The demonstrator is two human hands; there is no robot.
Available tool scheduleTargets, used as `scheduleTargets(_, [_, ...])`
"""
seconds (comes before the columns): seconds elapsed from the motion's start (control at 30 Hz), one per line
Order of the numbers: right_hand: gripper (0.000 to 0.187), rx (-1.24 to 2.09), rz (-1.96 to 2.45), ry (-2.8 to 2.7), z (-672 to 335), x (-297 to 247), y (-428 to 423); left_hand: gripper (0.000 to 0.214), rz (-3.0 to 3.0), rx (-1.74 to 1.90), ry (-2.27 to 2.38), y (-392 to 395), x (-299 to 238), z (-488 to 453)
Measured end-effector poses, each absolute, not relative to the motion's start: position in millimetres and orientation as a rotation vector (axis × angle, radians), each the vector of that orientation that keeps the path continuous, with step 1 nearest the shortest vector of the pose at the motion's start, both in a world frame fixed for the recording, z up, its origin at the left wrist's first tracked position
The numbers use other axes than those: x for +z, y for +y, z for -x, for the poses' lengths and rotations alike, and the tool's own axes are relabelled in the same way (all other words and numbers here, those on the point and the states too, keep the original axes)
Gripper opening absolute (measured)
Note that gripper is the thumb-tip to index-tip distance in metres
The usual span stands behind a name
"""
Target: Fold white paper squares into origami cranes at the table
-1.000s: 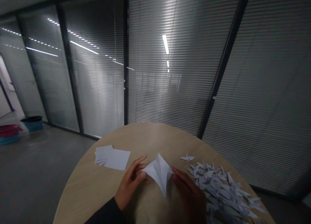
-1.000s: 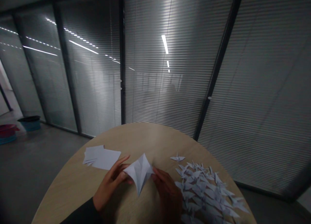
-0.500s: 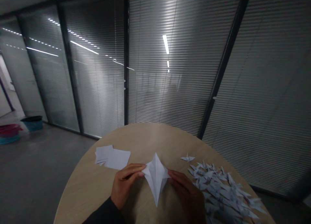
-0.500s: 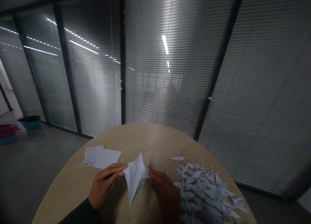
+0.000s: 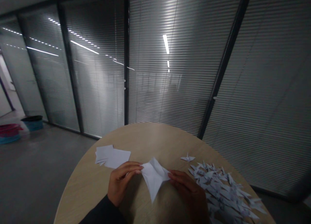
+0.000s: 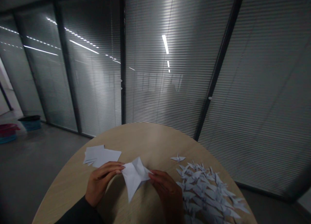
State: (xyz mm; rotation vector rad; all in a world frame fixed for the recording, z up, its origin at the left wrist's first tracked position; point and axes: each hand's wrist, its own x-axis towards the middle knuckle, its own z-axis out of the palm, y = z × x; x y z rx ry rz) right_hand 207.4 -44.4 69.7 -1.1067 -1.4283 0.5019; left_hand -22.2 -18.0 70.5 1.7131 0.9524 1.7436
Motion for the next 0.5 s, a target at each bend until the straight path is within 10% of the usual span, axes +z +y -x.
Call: scheduleTargets(0.5, [0.023, 0.509, 1.119, -1.471, -217, 65, -40, 0.018, -1.769, 1.693, 0.913, -14, 63, 25])
